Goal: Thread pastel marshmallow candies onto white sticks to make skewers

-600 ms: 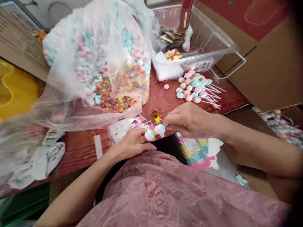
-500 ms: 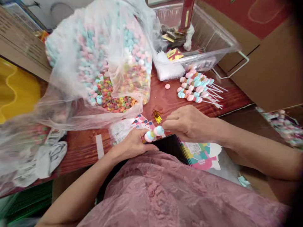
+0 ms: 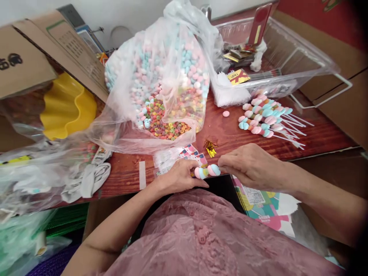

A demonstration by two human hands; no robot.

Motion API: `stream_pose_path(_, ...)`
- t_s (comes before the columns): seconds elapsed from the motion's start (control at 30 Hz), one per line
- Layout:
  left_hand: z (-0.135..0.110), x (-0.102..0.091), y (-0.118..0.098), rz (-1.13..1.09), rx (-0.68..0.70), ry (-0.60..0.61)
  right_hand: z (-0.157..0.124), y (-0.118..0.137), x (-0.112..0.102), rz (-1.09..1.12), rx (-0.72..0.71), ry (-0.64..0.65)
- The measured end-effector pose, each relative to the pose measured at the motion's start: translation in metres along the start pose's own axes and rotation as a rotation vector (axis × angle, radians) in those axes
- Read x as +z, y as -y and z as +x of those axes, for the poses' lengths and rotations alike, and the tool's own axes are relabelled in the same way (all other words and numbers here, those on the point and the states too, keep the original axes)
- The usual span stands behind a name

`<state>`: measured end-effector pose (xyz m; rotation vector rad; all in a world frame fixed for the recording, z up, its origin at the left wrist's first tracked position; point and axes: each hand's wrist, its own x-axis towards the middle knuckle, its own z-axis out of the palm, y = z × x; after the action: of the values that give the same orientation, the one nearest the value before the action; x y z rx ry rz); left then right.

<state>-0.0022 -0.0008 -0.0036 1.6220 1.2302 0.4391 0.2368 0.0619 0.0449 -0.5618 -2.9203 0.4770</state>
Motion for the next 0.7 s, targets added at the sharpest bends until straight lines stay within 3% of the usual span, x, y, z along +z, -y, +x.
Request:
stream_pose_path(0.27,-0.002,-0.003,-0.006,-0.145,0.062,0.169,0.008,0.008,0.001,-0.17,-0.158,-0.176)
stream_pose_path(0.4,-0.012,-0.011,-0.004,-0.104,0.104,0.079,0.006,0.001,-0.001,-0.21,-0.157,-0.215)
stream_pose_path(0.53,-0.028,-0.02,0.003,-0.033,0.005,0.0,0.0,-0.005,0.0,-0.129,-0.147,-0.244)
stream_pose_path(0.7,-0.043,-0.021,0.007,0.069,-0.042,-0.015,-0.006,-0.008,0.003,-0.079,-0.173,-0.352)
